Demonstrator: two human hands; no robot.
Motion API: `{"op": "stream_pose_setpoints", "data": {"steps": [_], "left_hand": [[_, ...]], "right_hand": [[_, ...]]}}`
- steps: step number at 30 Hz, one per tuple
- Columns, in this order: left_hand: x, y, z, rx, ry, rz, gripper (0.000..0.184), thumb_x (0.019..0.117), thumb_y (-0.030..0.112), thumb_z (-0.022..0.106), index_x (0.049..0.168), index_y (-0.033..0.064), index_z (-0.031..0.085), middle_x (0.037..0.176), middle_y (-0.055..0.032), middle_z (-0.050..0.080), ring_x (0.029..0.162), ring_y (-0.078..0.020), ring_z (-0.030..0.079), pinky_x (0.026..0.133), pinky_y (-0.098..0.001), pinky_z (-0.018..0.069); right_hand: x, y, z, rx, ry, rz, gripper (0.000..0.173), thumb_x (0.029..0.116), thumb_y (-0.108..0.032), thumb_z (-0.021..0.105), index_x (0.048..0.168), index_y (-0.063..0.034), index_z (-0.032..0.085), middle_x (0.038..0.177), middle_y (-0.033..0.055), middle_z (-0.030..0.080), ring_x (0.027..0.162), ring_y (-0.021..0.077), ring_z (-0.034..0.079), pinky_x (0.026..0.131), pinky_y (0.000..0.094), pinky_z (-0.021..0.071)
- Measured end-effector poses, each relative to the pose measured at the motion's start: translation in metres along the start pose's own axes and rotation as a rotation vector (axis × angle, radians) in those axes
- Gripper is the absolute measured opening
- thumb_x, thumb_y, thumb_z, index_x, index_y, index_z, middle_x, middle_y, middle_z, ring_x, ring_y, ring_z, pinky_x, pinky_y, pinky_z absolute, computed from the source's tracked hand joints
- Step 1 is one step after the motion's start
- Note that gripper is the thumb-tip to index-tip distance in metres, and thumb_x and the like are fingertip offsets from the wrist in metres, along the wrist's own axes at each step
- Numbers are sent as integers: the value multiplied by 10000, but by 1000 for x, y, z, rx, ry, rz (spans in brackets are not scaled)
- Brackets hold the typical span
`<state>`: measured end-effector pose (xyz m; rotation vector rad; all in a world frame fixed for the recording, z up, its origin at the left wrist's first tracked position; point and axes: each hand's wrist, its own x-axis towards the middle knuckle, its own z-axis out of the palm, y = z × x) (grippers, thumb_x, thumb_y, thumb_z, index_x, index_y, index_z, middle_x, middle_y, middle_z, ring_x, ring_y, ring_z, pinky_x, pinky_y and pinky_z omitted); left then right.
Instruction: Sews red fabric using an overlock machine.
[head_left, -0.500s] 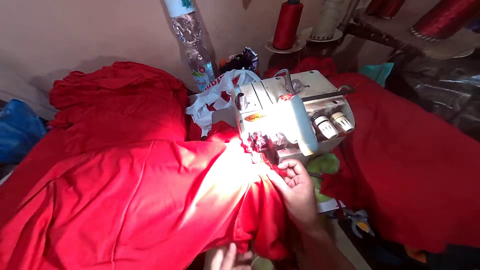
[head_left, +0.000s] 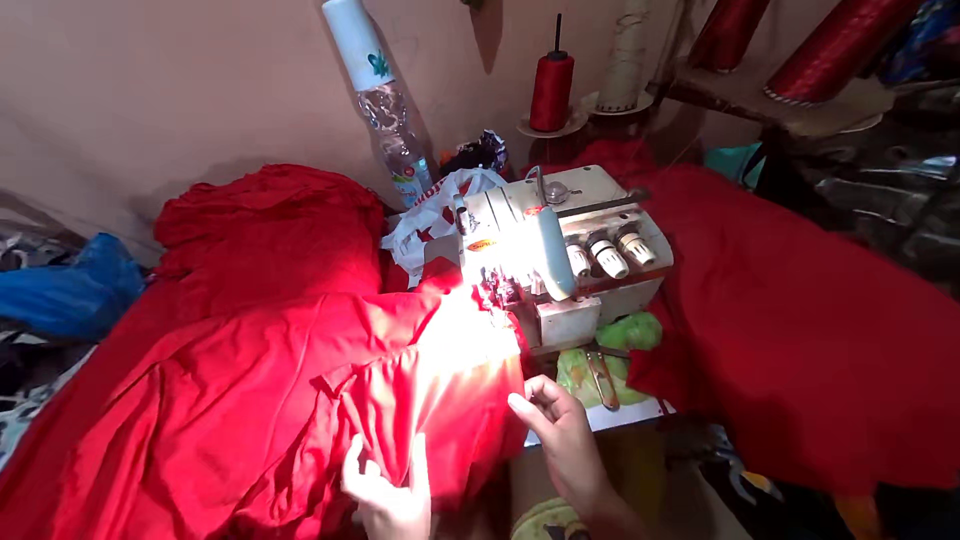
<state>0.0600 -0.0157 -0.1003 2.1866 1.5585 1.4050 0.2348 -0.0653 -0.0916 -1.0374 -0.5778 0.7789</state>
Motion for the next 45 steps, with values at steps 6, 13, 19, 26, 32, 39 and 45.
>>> {"op": "stream_pose_setpoints", "data": {"steps": [6, 13, 19, 26, 32, 39, 45], "left_hand": [[13, -13, -10, 80, 123, 113, 368, 932, 154, 663, 1042, -173, 537, 847, -248, 609, 759, -104, 600, 728, -172, 480], [19, -17, -20, -81, 9, 71, 210, 936, 62, 616, 927, -146, 643, 845, -167, 676, 836, 37, 622, 818, -92, 485], [32, -8, -49, -476, -45, -251, 107, 970, 4, 465, 1004, 52, 555, 882, 161, 568, 811, 137, 537, 736, -92, 472], [51, -21, -27, -288, 133, -163, 293, 1047, 73, 399, 1056, -210, 477, 931, -67, 501, 877, 130, 462, 815, -39, 383], [32, -17, -43, -594, -261, 33, 463, 1024, 310, 589, 1399, 45, 523, 1401, 96, 578, 1295, 81, 481, 1095, -177, 418], [6, 12, -51, -600, -396, 95, 464, 995, 189, 654, 1430, 66, 551, 1484, 58, 563, 1381, 9, 460, 1171, -263, 392], [81, -5, -51, -430, -405, 166, 558, 948, 120, 650, 1425, -117, 480, 1415, -80, 616, 1258, 84, 533, 1076, -142, 429]], "right_hand": [[-5, 7, 2, -49, -111, 30, 104, 943, -91, 628, 878, -58, 701, 897, -41, 686, 855, -20, 639, 780, 173, 542], [-20, 2, -2, -91, -152, 137, 288, 1040, -108, 488, 834, -72, 686, 713, -59, 689, 686, -10, 672, 679, 195, 575], [-20, 4, -13, -182, -267, -37, 270, 999, -86, 535, 809, -18, 715, 839, -34, 708, 839, -43, 653, 811, 169, 548], [-33, 10, -3, -136, -42, -182, 180, 773, -134, 844, 694, -106, 685, 763, -74, 673, 720, -49, 638, 650, 124, 551], [-44, -11, -27, -170, -10, -138, 141, 853, 5, 705, 782, -116, 712, 857, -96, 705, 814, -37, 657, 744, 161, 570], [-38, -23, -64, -97, -73, 28, 189, 928, -56, 678, 829, -207, 731, 885, -136, 718, 795, -46, 655, 719, 158, 561], [-22, -3, -27, -56, -4, -54, 121, 893, -89, 729, 794, -157, 716, 852, -98, 707, 775, -40, 652, 697, 144, 560]]}}
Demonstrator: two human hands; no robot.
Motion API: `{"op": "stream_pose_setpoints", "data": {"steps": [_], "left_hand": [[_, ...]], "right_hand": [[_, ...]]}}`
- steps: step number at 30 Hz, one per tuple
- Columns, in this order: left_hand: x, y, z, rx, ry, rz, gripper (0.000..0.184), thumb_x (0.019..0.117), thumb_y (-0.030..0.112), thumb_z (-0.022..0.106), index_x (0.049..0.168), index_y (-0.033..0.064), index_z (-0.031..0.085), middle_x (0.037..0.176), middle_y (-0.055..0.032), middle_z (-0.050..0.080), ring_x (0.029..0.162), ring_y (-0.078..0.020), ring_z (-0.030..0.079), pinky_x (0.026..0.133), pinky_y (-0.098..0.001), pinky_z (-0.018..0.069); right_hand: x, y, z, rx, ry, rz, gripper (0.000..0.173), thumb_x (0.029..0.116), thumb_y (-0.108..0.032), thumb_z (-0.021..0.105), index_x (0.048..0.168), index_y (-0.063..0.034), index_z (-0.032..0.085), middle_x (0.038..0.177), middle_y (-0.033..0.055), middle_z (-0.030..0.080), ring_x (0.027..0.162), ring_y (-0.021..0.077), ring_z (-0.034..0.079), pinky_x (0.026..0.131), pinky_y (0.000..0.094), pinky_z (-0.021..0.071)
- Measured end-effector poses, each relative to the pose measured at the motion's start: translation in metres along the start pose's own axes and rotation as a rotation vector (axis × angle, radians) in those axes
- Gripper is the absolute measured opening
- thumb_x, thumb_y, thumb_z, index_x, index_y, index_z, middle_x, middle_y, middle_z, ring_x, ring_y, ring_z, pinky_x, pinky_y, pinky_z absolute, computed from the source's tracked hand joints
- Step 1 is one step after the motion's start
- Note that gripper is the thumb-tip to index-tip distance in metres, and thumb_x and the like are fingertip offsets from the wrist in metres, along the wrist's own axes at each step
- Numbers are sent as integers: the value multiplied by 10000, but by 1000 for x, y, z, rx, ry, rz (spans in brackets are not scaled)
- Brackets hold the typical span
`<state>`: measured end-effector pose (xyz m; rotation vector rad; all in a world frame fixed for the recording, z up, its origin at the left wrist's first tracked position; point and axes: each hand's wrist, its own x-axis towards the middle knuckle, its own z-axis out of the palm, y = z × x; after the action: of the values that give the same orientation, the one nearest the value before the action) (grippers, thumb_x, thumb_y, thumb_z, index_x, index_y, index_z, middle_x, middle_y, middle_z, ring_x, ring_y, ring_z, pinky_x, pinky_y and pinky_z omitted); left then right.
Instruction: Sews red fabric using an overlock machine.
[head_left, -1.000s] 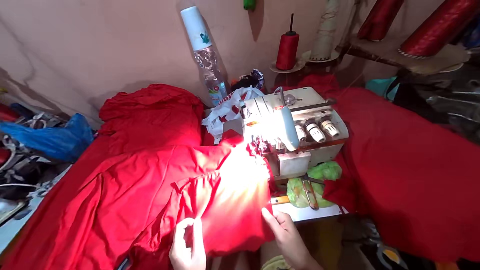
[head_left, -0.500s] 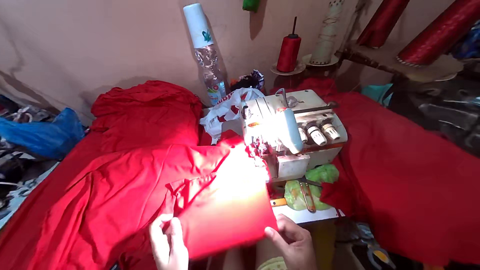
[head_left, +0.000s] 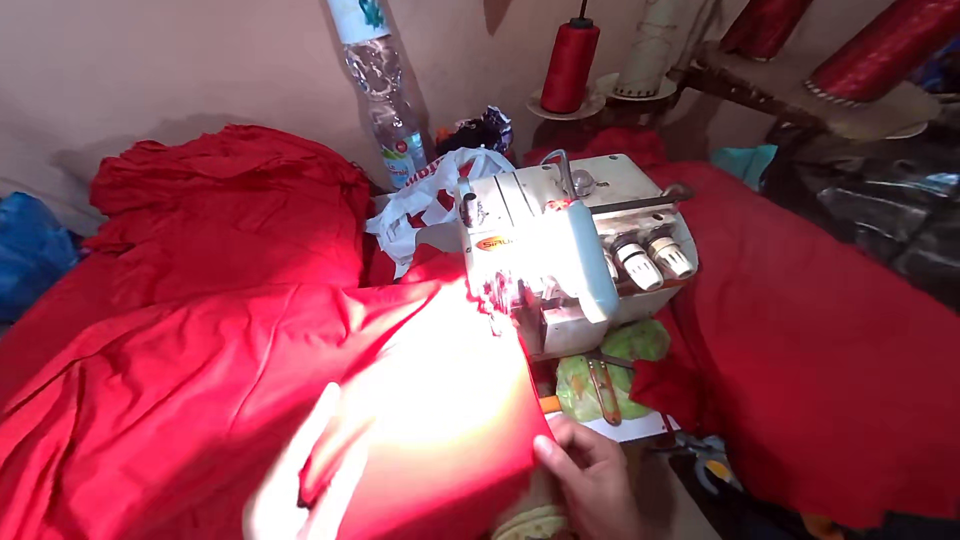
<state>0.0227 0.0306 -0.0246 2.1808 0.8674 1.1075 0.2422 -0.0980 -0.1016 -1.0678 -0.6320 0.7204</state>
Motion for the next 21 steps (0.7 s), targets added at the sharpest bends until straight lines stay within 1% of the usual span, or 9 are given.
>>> {"op": "stream_pose_setpoints", "data": {"steps": [3, 6, 9, 12, 14, 16, 17, 19, 21], "left_hand": [[36, -23, 0, -21, 20, 84, 535, 949, 233, 667, 1397, -37, 556, 1337, 4, 676, 1177, 94, 590, 1008, -124, 479], [70, -39, 2, 27, 51, 139, 527, 919, 190, 634, 1322, -145, 575, 1241, -143, 692, 1097, 83, 608, 970, -100, 462], [84, -37, 12, 162, 158, -15, 565, 928, 185, 624, 1389, -124, 518, 1226, -211, 668, 1050, -9, 639, 916, -156, 500], [45, -34, 27, 283, 342, 24, 635, 976, 204, 602, 1423, -186, 377, 1330, -371, 525, 1155, -264, 604, 989, -343, 494], [-12, -36, 42, 263, 450, 184, 307, 1007, 155, 519, 1238, -42, 470, 1162, -141, 558, 1098, -66, 550, 990, -215, 428], [-85, -33, 63, 153, 372, 77, 104, 1036, 151, 448, 1100, 87, 500, 1071, 29, 565, 1056, 66, 535, 952, -136, 424], [-119, -31, 75, 67, 269, -76, 148, 1047, 164, 448, 1119, 50, 510, 1095, -9, 590, 1067, 38, 562, 941, -152, 455], [-153, -23, 95, -112, 51, -446, 454, 1051, 123, 439, 1323, -237, 388, 1312, -373, 512, 1210, -275, 573, 1019, -351, 480], [-144, -22, 102, -332, -71, -704, 591, 1066, 136, 431, 1472, -232, 210, 1490, -408, 360, 1410, -314, 430, 1172, -368, 356]], "right_hand": [[23, 6, 16, -30, 45, -106, 122, 867, -101, 754, 758, -128, 707, 804, -81, 694, 750, -42, 638, 682, 129, 544], [43, 2, 27, -30, 67, -146, 118, 844, -28, 745, 750, -90, 709, 796, -53, 698, 728, -29, 642, 672, 134, 550], [52, 3, 35, -40, 113, -184, 100, 845, 0, 727, 770, -66, 722, 776, -41, 702, 709, -18, 652, 665, 147, 564], [45, 4, 39, -64, 122, -184, 72, 877, 1, 688, 836, -40, 730, 789, -49, 711, 707, -33, 651, 671, 138, 562], [26, 4, 40, -161, 100, -135, 68, 900, -33, 669, 881, -13, 731, 792, -48, 721, 715, -56, 657, 683, 126, 561], [-1, 8, 38, -275, 82, -68, 98, 904, -86, 681, 883, 1, 722, 779, -32, 719, 725, -57, 665, 695, 142, 567], [-16, 14, 35, -298, 75, -49, 98, 894, -84, 691, 869, 8, 717, 781, -19, 711, 733, -49, 662, 702, 150, 566], [-42, 25, 26, -300, 62, 3, 76, 872, -42, 698, 867, 30, 722, 850, 20, 706, 818, -15, 668, 772, 173, 574], [-60, 37, 17, -320, 84, 61, 79, 858, -34, 711, 867, 42, 727, 905, 50, 706, 883, 14, 673, 821, 188, 574]]}}
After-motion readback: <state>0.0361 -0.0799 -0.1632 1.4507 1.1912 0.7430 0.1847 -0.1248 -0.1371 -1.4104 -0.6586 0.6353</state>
